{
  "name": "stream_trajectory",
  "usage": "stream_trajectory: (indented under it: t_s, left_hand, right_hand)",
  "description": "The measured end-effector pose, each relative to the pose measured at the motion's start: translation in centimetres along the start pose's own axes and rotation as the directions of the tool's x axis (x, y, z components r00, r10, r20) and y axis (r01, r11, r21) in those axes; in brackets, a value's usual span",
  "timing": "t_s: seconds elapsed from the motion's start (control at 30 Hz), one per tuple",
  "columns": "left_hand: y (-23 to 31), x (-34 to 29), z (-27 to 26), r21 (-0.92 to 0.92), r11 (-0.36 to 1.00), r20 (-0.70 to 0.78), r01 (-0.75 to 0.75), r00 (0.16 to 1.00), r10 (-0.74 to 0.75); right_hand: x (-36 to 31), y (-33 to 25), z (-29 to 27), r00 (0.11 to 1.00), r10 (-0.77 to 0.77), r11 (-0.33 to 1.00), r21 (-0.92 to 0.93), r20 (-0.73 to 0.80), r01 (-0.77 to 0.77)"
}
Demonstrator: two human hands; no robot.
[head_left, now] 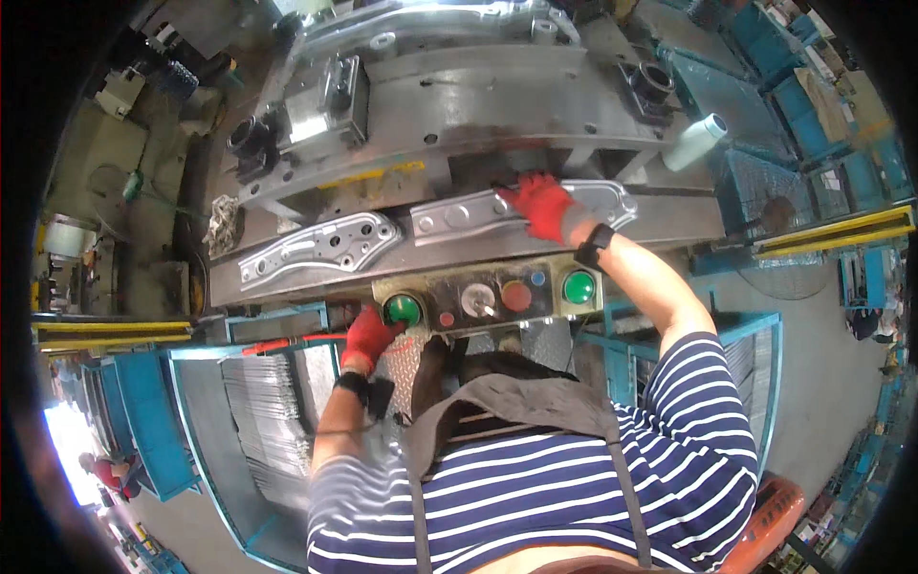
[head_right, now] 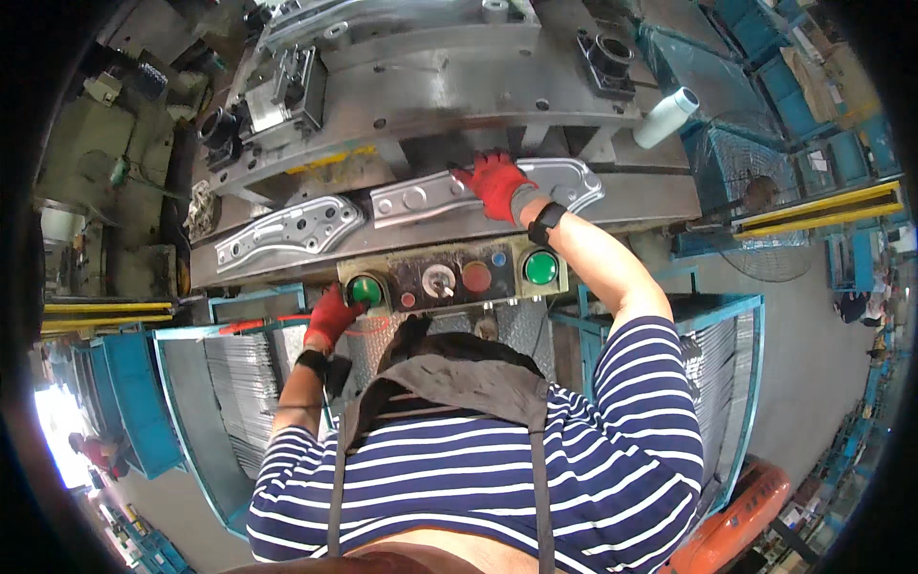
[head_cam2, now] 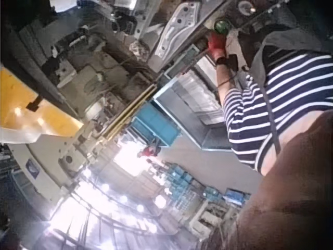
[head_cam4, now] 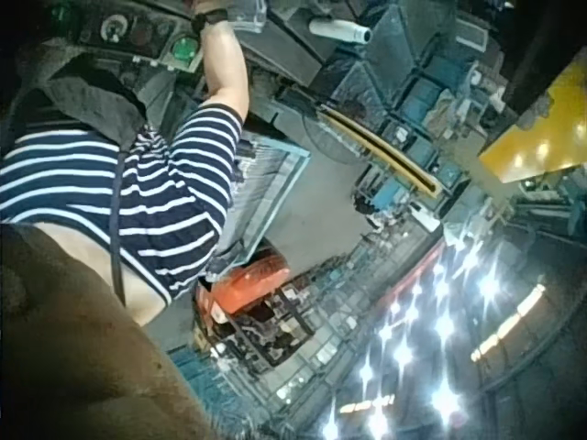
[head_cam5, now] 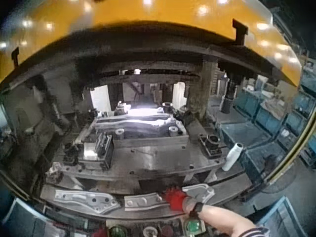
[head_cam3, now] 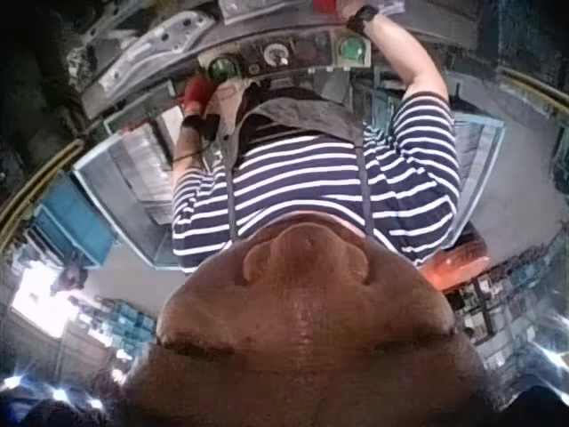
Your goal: Operating a metal stamping press to form and stack metal parts.
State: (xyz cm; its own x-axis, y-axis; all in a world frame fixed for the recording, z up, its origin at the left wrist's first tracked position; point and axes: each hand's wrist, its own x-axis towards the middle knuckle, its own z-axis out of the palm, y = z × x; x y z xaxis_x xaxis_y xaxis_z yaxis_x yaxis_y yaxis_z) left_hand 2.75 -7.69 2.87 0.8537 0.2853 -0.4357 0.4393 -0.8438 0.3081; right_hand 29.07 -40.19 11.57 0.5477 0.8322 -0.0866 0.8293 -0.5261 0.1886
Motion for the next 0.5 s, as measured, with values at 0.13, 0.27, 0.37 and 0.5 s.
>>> stream_trajectory:
  t_s: [0.13, 0.27, 0.37, 0.5]
  left_hand:
    - [4.1, -1.7, -3.8, 0.069, 0.986, -0.013, -0.152, 0.988, 0.153]
    - [10.3, -2.2, -8.0, -0.070, 0.895, 0.170, -0.441, 0.879, 0.446]
    - [15.4, -2.7, -10.8, -0.214, 0.758, 0.093, -0.616, 0.760, 0.643]
    - [21.6, -2.0, -13.4, -0.296, 0.503, -0.067, -0.812, 0.543, 0.837]
  right_hand:
    - [0.0, -1.0, -1.8, 0.999, 0.002, 0.999, 0.048, 0.041, -0.004]
    - [-2.7, -1.7, -5.4, 0.991, 0.060, 0.992, 0.121, -0.119, -0.046]
    - [-4.3, -1.5, -11.1, 0.970, 0.226, 0.912, 0.369, -0.091, -0.178]
    - [-4.4, 3.6, -13.2, 0.844, 0.536, 0.524, 0.784, -0.001, -0.332]
